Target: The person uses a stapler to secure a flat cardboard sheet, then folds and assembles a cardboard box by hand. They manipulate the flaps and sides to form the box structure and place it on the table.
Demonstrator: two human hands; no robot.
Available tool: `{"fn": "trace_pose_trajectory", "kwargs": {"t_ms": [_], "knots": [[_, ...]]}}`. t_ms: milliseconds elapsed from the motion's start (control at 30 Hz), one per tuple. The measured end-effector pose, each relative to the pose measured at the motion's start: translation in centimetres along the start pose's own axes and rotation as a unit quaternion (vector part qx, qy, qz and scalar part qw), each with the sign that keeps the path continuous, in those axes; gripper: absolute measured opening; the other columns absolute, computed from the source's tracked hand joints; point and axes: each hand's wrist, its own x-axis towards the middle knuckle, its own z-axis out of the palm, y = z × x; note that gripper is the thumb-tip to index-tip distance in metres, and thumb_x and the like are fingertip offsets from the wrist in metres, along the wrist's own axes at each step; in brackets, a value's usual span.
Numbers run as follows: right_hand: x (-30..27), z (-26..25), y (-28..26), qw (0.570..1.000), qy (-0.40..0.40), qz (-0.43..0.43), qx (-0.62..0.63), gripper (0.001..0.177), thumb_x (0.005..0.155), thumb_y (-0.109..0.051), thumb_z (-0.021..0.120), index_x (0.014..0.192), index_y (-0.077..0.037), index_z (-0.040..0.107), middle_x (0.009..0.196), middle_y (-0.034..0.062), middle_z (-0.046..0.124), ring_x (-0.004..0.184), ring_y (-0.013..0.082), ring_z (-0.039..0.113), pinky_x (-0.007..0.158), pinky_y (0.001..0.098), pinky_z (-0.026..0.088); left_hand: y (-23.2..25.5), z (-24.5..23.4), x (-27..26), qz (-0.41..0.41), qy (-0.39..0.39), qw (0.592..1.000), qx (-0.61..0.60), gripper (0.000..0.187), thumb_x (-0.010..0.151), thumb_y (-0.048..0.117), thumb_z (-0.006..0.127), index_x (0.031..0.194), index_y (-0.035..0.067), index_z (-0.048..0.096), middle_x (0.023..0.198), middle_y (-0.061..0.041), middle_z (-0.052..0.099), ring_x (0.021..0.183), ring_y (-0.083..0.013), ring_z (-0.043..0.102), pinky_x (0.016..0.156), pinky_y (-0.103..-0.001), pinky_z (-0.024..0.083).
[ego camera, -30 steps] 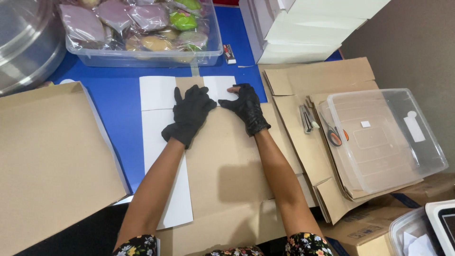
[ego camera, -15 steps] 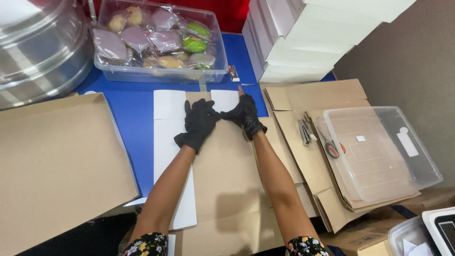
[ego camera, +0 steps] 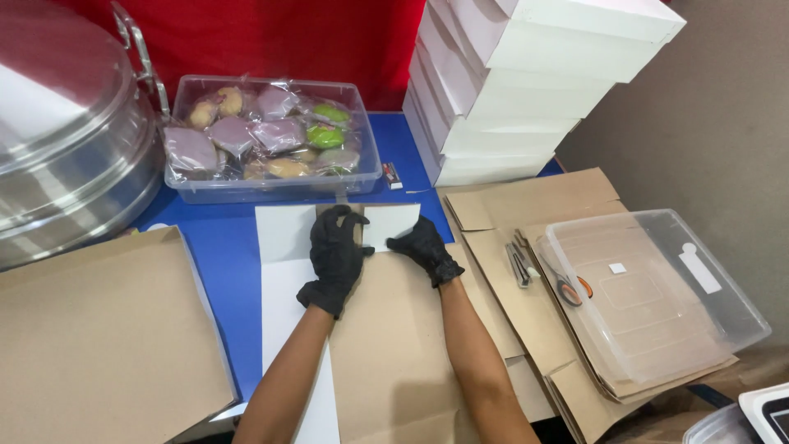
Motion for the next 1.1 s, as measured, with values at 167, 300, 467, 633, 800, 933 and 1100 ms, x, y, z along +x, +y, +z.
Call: {"fn": "trace_pose_trajectory", "kwargs": {"t_ms": [167, 300, 467, 633, 800, 933, 1100], "knots": [[-0.5, -0.4, -0.9, 0.998, -0.018, -0.014, -0.063, 0.112, 0.059, -0.032, 0.095, 0.154, -0.009, 0.040, 0.139, 0.0054, 0.061, 0.139, 0.0103, 0.047, 0.107, 0.0097, 0.040, 3.3, -3.7, -0.9, 0.118, 0.118, 0.977, 0.135, 0.113, 0.061, 0.047, 0.090, 0.159, 0.040, 0.035, 0.156, -0.007, 0.027, 0.143, -0.0305, 0.031, 0.116, -0.044, 0.036], [-2.2, -0.7, -2.7, 0.998, 0.009, 0.024, 0.056, 0.106, 0.052, -0.041, 0.099, 0.140, -0.003, 0.053, 0.132, 0.0122, 0.067, 0.135, 0.0223, 0.053, 0.111, 0.0280, 0.046, 3.0, -6.2, -0.7, 0.147, 0.090, 0.982, 0.073, 0.100, 0.065, 0.053, 0.084, 0.155, 0.045, 0.040, 0.156, -0.001, 0.035, 0.141, -0.0225, 0.038, 0.113, -0.040, 0.037], [0.4, 1.1, 1.2, 0.995, 0.034, 0.029, 0.091, 0.106, 0.046, -0.043, 0.103, 0.135, -0.005, 0.061, 0.129, 0.0122, 0.070, 0.132, 0.0259, 0.058, 0.111, 0.0351, 0.050, 1.4, -13.5, 0.9, 0.148, 0.114, 0.963, -0.196, 0.065, 0.073, 0.036, 0.091, 0.133, 0.033, 0.067, 0.145, 0.007, 0.057, 0.137, -0.0160, 0.049, 0.117, -0.034, 0.037], [0.7, 2.5, 2.9, 0.999, 0.031, 0.042, 0.013, 0.099, 0.047, -0.057, 0.099, 0.129, -0.013, 0.065, 0.116, 0.0023, 0.073, 0.121, 0.0151, 0.065, 0.103, 0.0220, 0.052, -1.3, -17.3, 0.6, -0.007, 0.049, 0.990, -0.133, 0.083, 0.072, 0.014, 0.091, 0.143, 0.039, 0.056, 0.150, 0.014, 0.047, 0.146, -0.0148, 0.035, 0.116, -0.042, 0.038], [0.7, 1.4, 2.6, 0.998, 0.049, -0.011, 0.037, 0.088, 0.049, -0.050, 0.101, 0.120, -0.010, 0.068, 0.107, 0.0034, 0.075, 0.113, 0.0143, 0.067, 0.098, 0.0213, 0.054, -1.1, -18.9, 0.3, -0.114, 0.020, 0.983, -0.139, 0.099, 0.072, 0.015, 0.090, 0.153, 0.039, 0.038, 0.150, 0.005, 0.050, 0.143, -0.0232, 0.041, 0.116, -0.046, 0.041], [1.1, 1.1, 2.6, 0.995, 0.061, -0.058, 0.057, 0.077, 0.051, -0.043, 0.103, 0.112, -0.008, 0.071, 0.098, 0.0044, 0.076, 0.106, 0.0135, 0.070, 0.094, 0.0206, 0.056, -8.8, -12.4, 1.9, -0.306, -0.056, 0.924, -0.222, 0.060, 0.063, 0.038, 0.098, 0.116, 0.027, 0.072, 0.089, 0.002, 0.076, 0.084, -0.0132, 0.073, 0.072, -0.028, 0.056], [0.2, -0.6, 1.8, 0.984, 0.095, -0.122, 0.087, 0.065, 0.054, -0.035, 0.105, 0.103, -0.005, 0.075, 0.089, 0.0055, 0.078, 0.099, 0.0127, 0.072, 0.089, 0.0199, 0.057, -6.3, -13.8, 1.0, -0.351, -0.166, 0.916, -0.096, 0.082, 0.067, 0.042, 0.096, 0.138, 0.019, 0.062, 0.127, -0.012, 0.069, 0.119, -0.0373, 0.064, 0.097, -0.055, 0.052]]}}
